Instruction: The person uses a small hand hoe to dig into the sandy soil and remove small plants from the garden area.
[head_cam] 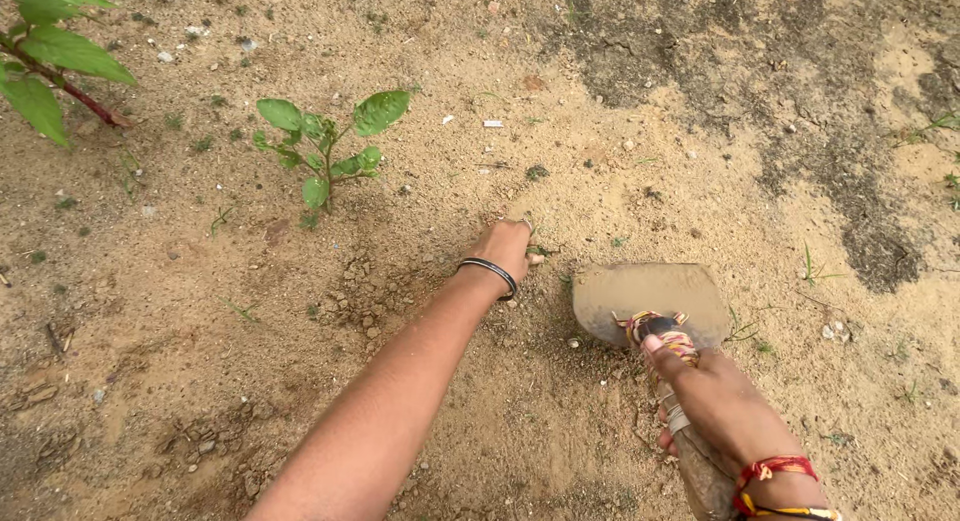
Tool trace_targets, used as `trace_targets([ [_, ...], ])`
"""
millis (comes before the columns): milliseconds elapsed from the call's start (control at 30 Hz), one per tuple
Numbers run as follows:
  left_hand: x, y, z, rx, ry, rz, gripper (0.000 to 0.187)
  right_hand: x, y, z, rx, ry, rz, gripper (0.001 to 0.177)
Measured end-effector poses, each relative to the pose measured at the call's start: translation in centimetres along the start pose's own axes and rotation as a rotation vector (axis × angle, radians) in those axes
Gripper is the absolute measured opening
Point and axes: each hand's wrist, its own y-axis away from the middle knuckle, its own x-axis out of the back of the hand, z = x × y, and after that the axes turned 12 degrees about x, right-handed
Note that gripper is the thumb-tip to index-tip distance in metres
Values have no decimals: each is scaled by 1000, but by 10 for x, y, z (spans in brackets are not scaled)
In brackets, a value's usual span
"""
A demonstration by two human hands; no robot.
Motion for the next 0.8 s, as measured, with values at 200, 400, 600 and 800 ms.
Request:
trace_targets([
  [200, -10, -5, 9, -95, -96, 136, 29, -3, -10, 15, -9, -12, -26, 74],
  [400, 0, -11, 6, 2, 360, -124, 22, 11, -7, 21, -56, -130, 42, 70],
  [600, 18, -5, 4, 180, 599, -185, 32, 24, 8, 17, -67, -99, 60, 61],
  [800, -26, -13, 34, 71, 496, -181, 29, 29, 20, 16, -85, -112, 115, 59],
])
